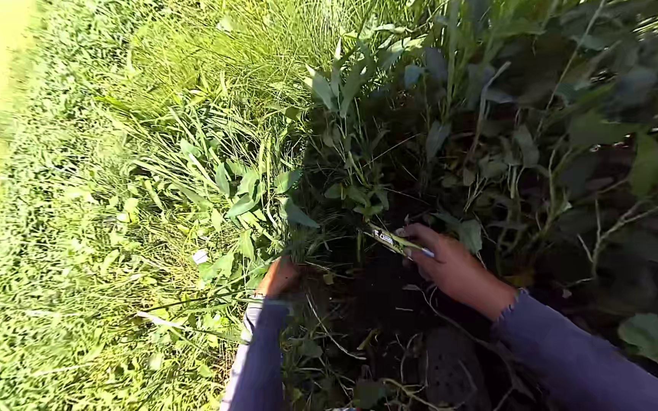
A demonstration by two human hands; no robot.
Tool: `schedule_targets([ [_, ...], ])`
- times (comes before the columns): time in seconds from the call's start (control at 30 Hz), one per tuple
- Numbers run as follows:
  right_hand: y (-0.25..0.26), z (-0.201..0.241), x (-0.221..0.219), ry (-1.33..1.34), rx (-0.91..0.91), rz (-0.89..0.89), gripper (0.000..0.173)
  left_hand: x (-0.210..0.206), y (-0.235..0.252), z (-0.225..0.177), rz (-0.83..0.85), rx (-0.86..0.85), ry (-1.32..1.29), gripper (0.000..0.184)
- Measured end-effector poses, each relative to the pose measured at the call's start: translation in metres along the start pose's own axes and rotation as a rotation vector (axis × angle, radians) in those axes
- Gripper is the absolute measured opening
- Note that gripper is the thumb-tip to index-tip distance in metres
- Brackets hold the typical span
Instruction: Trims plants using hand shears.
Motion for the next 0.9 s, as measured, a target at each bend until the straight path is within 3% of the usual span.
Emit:
schedule_targets([
  [0.1,0.001,0.0,0.002,0.036,0.004,-0.007,0.031,0.038,-0.04,0.017,-0.173,-0.103,-0.272,0.02],
  [0.2,0.003,0.004,0.001,0.059,0.008,0.013,0.03,0.051,-0.097,0.033,-0.285,-0.224,-0.307,0.022],
  [0.27,0.003,0.006,0.0,0.064,0.022,0.021,0.031,0.036,-0.122,0.04,-0.223,-0.25,-0.219,0.017],
  [0.33,0.005,0.008,0.0,0.052,0.038,0.029,0.032,0.003,-0.129,0.029,-0.063,-0.126,-0.03,0.023],
  [0.4,0.007,0.011,-0.002,0.038,0.041,0.033,0.034,-0.043,-0.119,0.005,-0.007,-0.132,0.175,0.028],
  [0.47,0.008,0.016,-0.004,0.015,0.044,0.038,0.035,-0.085,-0.094,-0.013,-0.057,-0.156,0.347,0.03],
  [0.57,0.008,0.031,-0.001,-0.012,0.072,0.017,0.035,-0.126,-0.042,-0.01,-0.13,-0.126,0.453,0.036],
  [0.9,0.001,0.025,0.001,0.05,0.101,0.005,0.034,-0.143,-0.026,-0.017,-0.208,0.094,0.412,0.036],
])
Point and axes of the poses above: each hand's wrist, its own y-axis towards the middle knuckle, its own x-axis out of the back of the hand, z = x × y, the point moved 5 cm from there along y, towards the middle knuckle, and after that the axes turned 2 degrees about -y, right-handed, at the moved point
